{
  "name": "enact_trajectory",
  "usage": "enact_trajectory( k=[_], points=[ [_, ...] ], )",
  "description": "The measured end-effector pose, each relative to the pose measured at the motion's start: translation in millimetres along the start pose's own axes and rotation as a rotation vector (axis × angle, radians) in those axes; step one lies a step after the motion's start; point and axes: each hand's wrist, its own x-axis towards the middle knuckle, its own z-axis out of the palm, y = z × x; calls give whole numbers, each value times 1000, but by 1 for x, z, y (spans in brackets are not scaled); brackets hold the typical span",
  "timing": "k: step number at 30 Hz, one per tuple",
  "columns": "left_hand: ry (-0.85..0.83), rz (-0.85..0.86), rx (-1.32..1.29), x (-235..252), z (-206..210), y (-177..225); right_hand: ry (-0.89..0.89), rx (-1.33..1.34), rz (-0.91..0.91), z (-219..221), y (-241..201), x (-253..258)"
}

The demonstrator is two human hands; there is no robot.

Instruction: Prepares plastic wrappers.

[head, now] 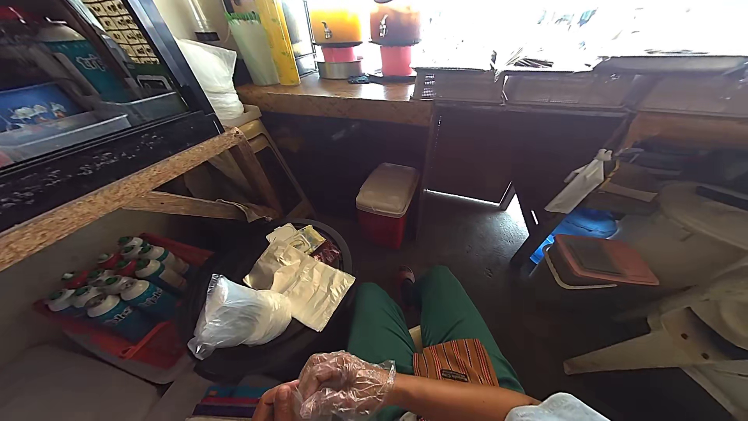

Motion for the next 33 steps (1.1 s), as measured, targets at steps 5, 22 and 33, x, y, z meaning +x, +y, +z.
enact_trajectory(
  k=[5, 22, 33],
  points=[
    [29, 15, 24, 0, 5, -2, 17, 177, 73, 1, -18, 6],
    [-533, -179, -31, 28, -65, -7, -224, 465, 308, -61, 3, 12],
    [70, -93, -21, 117, -44, 9, 194, 84, 486, -87, 22, 161]
  ],
)
